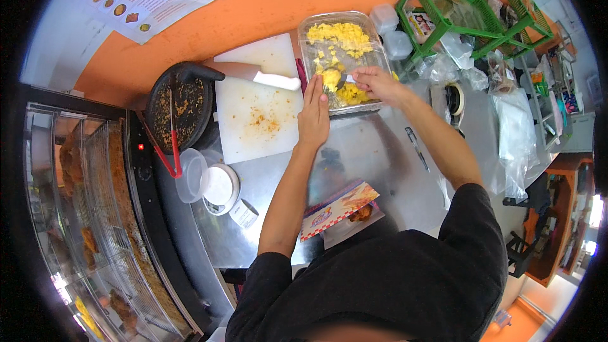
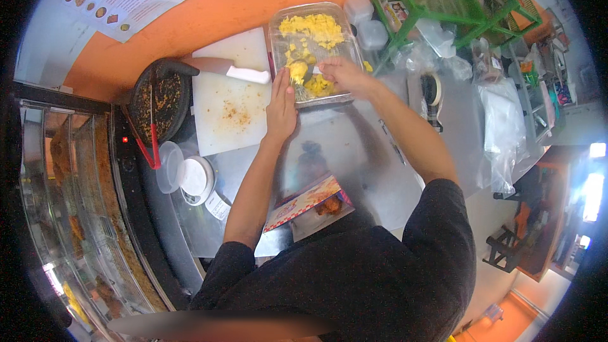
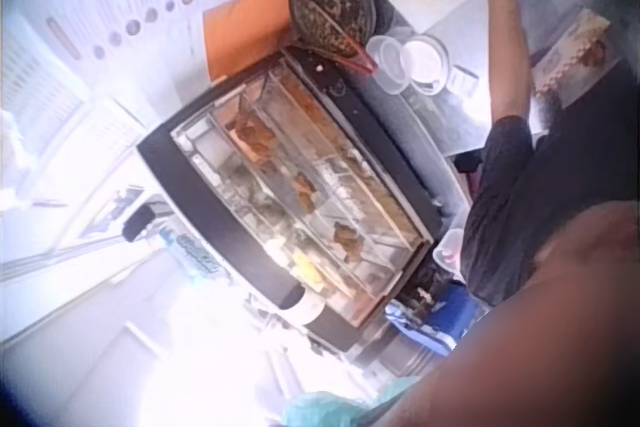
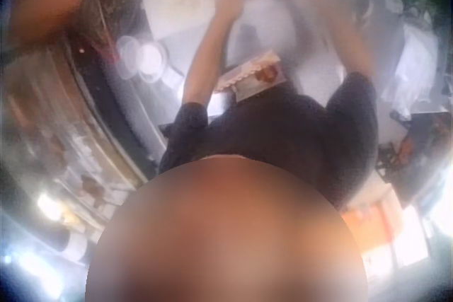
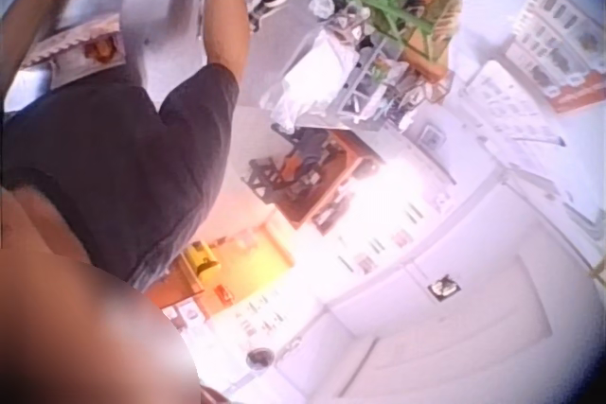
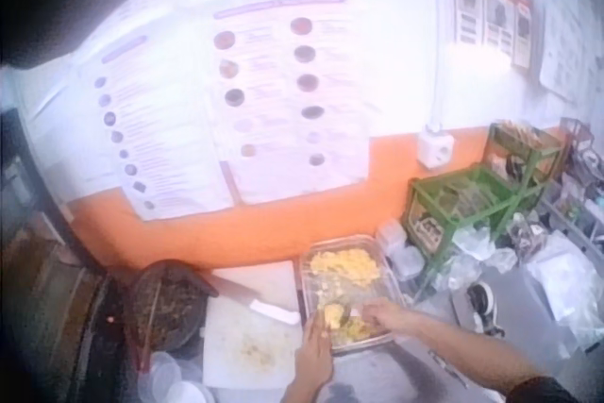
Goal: The person retrieves a receipt and a food box, then assembles a takeout order by placing a rice ball, fried chicken, and scrambled eggs into the box. They close the box, attach the receipt, and pack it into a plastic bag with a zip tie.
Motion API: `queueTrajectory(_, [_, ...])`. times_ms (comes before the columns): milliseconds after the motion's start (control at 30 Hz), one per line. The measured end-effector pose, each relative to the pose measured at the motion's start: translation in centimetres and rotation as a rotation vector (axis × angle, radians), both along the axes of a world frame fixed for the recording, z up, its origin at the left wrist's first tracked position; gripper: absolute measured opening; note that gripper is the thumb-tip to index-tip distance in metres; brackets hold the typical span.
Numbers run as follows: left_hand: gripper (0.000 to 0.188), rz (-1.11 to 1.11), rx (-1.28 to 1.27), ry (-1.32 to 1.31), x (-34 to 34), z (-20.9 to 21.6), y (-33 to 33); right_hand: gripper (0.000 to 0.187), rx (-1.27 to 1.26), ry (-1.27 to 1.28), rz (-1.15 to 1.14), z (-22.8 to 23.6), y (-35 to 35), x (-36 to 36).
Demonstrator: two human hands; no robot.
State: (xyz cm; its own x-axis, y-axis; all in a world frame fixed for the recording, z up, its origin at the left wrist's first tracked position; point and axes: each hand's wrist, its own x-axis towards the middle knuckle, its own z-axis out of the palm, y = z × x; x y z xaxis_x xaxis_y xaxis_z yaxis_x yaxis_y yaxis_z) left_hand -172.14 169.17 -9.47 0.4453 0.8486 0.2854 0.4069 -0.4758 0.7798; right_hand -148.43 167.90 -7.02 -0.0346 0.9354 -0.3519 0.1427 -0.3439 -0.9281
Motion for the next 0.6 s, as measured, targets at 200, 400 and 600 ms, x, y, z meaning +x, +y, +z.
queueTrajectory(200, [0.055,-0.009,-0.052,0.006,0.1,-0.6,-0.2,0.015,0.575,-1.258,0.661,4.4,-1.1,0.4])
queueTrajectory(400, [0.057,-0.004,-0.062,0.042,0.2,-0.9,-0.2,0.017,0.45,-0.977,0.655,3.7,-1.9,-1.7])
queueTrajectory(600, [0.058,0.0,-0.084,0.007,0.3,-1.1,-0.4,0.019,0.262,-0.154,0.172,-0.1,-1.1,-2.6])
